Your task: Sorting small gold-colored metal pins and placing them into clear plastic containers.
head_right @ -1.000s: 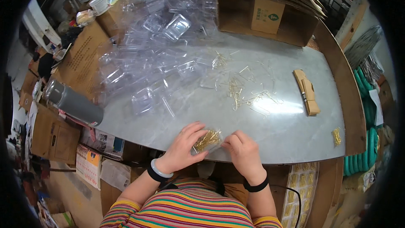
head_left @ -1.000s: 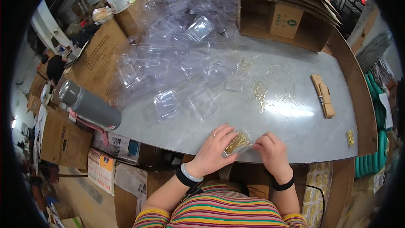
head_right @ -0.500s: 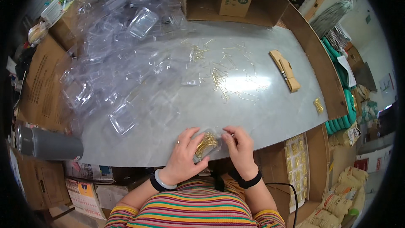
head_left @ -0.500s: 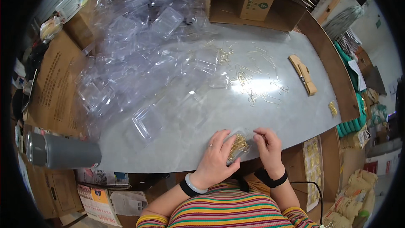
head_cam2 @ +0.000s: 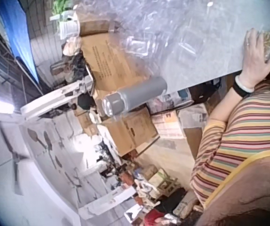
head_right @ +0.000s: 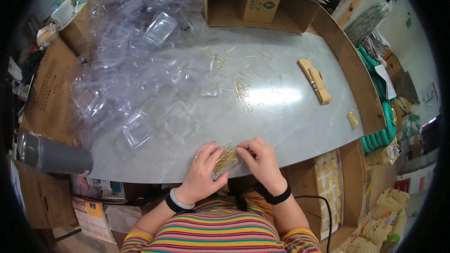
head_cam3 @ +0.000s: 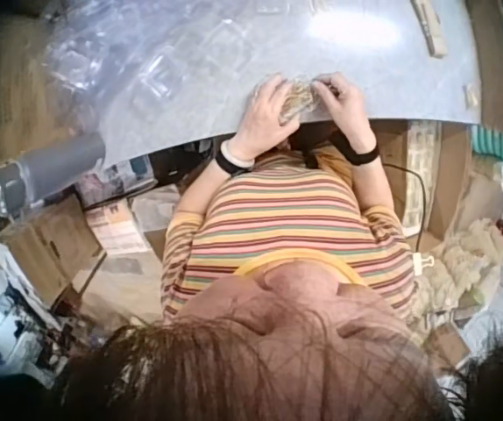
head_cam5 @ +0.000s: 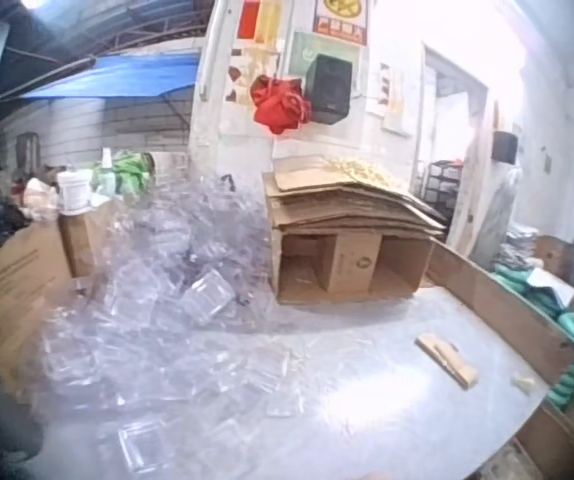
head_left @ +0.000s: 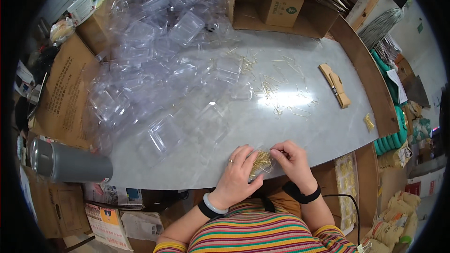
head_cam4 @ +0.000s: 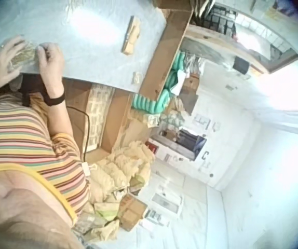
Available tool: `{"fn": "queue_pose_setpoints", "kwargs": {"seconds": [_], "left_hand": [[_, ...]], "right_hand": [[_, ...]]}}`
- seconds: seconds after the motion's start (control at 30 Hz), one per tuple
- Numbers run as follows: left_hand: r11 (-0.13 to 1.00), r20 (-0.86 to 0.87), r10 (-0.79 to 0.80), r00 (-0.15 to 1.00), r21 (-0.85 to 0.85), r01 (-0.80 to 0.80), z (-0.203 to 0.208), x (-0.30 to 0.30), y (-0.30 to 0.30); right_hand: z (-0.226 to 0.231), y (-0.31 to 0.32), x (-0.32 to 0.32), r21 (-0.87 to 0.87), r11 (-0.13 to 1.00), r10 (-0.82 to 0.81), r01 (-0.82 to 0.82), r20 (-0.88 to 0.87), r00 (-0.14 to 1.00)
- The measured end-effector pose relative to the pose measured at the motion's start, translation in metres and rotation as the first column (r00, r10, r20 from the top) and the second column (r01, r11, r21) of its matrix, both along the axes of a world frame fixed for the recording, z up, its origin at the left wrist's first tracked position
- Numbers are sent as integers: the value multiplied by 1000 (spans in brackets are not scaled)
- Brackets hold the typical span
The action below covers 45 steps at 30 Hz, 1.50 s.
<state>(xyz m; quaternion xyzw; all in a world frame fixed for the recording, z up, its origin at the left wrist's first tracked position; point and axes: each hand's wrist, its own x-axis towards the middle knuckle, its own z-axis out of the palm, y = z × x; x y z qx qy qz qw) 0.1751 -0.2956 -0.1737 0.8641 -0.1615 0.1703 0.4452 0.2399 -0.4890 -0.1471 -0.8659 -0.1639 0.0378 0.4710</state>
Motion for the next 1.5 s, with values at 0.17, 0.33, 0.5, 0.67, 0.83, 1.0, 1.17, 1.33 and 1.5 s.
{"fn": "queue_pose_setpoints", "kwargs": {"seconds": [0.17,0.33,0.5,0.67,0.83,1.0,1.17,1.33,1.5], "left_hand": [[999,23,7,1000,41,-8,-2,0,0],[997,25,4,1000,74,-6,2,1,-2],[997,2,-21,1000,73,21,4,1,-2],[992,8,-49,999,119,48,3,1,-1],[994,-6,-31,999,100,32,1,1,-2],[999,-23,21,1000,47,-20,1,-3,-2],[997,7,-38,999,74,37,-4,0,0],[983,65,-10,998,183,-2,-8,-3,-2],[990,-92,-82,992,-120,71,2,-5,7]], "right_hand": [[0,-9,2,-63,991,124,-119,75,989],[6,-16,5,-109,983,160,-150,90,983],[13,-23,5,-134,978,177,-162,113,978],[21,-25,5,-273,945,243,-180,220,945],[-2,-16,1,-124,970,235,-211,230,944],[14,-11,-16,-81,987,153,-137,252,956],[-18,-7,-19,-78,997,43,-13,392,919],[-11,-2,-26,-296,933,323,-204,442,837],[0,-7,-27,-390,885,417,-255,420,806]]}}
